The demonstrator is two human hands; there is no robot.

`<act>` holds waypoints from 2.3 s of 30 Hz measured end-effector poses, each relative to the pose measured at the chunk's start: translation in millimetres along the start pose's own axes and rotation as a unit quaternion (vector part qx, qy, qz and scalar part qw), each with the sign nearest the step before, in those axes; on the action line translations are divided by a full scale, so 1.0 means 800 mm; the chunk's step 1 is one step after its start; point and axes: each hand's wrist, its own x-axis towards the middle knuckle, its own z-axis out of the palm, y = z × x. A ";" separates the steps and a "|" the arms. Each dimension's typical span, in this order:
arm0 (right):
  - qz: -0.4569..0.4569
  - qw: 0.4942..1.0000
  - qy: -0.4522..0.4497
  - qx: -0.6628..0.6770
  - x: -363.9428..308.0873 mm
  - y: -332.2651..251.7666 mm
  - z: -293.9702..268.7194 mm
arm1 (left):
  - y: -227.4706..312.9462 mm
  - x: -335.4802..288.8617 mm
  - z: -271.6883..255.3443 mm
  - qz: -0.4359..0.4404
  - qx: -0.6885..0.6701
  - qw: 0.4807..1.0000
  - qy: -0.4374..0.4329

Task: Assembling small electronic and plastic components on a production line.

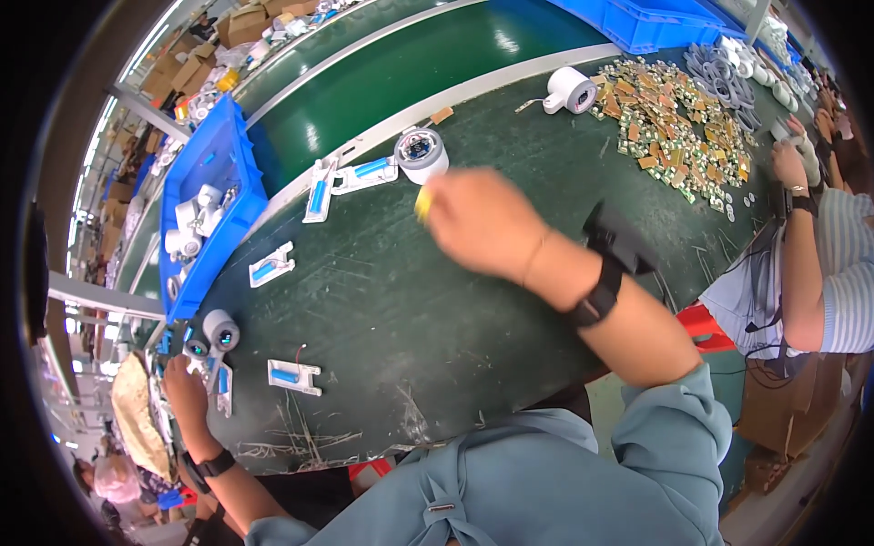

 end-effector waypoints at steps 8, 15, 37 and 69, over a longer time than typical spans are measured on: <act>-0.081 0.950 0.142 -0.267 0.117 0.105 -0.015 | 0.132 -0.029 -0.052 0.066 -0.321 0.944 -0.029; -0.091 0.937 0.115 -0.316 0.120 0.113 -0.004 | 0.174 -0.040 -0.067 0.081 -0.404 0.908 -0.081; 0.263 0.780 -0.233 0.517 -0.084 -0.044 0.086 | 0.305 0.027 -0.046 0.250 -0.476 0.842 -0.042; 0.260 0.753 -0.323 0.511 -0.083 -0.046 0.078 | 0.349 0.017 -0.048 0.328 -0.357 0.855 0.184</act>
